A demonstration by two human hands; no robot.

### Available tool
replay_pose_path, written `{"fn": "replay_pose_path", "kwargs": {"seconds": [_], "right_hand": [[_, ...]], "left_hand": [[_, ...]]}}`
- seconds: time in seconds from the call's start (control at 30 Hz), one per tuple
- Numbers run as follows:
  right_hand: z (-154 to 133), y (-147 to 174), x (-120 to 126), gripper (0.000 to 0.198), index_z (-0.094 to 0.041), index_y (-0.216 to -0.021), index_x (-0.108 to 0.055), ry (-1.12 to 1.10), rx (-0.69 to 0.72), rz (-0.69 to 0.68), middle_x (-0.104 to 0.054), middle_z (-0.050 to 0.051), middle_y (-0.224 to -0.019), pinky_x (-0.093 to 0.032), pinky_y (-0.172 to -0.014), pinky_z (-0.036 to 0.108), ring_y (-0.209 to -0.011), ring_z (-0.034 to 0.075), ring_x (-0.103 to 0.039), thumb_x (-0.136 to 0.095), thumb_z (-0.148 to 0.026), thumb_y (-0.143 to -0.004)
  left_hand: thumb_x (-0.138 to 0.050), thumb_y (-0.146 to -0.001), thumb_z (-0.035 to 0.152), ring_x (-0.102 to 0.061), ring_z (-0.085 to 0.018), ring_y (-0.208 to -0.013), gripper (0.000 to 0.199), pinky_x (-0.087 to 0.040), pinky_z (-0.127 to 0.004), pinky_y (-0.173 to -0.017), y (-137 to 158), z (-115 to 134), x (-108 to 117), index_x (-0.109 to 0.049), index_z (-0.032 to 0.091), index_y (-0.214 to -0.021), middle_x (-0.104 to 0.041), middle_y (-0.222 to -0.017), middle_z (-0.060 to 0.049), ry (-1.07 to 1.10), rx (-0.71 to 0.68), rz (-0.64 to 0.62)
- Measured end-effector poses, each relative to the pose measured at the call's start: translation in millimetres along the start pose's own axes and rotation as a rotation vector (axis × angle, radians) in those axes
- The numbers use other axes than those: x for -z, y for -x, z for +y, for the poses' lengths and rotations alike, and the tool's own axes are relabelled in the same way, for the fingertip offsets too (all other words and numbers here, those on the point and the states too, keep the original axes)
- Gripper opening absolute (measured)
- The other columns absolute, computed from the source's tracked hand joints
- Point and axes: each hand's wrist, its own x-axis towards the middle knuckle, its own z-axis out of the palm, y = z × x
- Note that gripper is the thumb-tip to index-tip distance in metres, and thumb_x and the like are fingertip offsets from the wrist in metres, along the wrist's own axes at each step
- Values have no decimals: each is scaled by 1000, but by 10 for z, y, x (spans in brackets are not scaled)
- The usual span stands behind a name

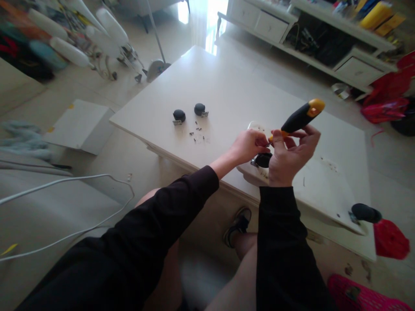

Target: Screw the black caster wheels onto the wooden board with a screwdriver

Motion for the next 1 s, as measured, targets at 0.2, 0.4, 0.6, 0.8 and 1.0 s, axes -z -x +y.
{"fn": "replay_pose_path", "kwargs": {"seconds": [0.2,0.4,0.6,0.8,1.0], "right_hand": [[116,-10,16,37,-28,-122,-53,-6,36,-34,-69,-4,-91,-64,-79,37,-86,17,-76,-68,-30,-89],[18,23,-13,50,-30,-122,-50,19,20,-63,-69,-2,-106,-64,-76,34,-93,17,-76,-79,-32,-82],[23,23,-26,52,-29,-121,-51,45,24,-10,-66,-4,-95,-63,-74,32,-86,15,-74,-82,-31,-79],[-15,34,-24,50,-29,-119,-52,20,11,-4,-69,-4,-95,-64,-76,33,-89,16,-74,-79,-26,-78],[-55,35,-53,54,-28,-118,-51,-5,7,-35,-68,-4,-98,-66,-79,35,-92,16,-75,-84,-28,-75]], "left_hand": [[-72,-89,13,-67,-13,-80,6,-53,-30,-81,-22,-54,16,-77,12,-87,-78,-86,-6,86,-100,-74],[-78,-84,14,-61,-11,-74,11,-47,-27,-72,22,3,8,-70,14,-76,-72,-77,-2,10,-44,33],[-78,-84,16,-62,-12,-75,10,-49,-28,-74,28,2,-5,-70,14,-78,-72,-79,-3,9,-76,27],[-71,-90,16,-67,-14,-81,9,-50,-30,-79,8,-26,5,-76,12,-85,-76,-84,-6,57,-133,-58],[-77,-87,21,-66,-16,-78,8,-49,-31,-76,30,-9,-36,-82,16,-90,-77,-83,-5,-83,-63,53]]}}
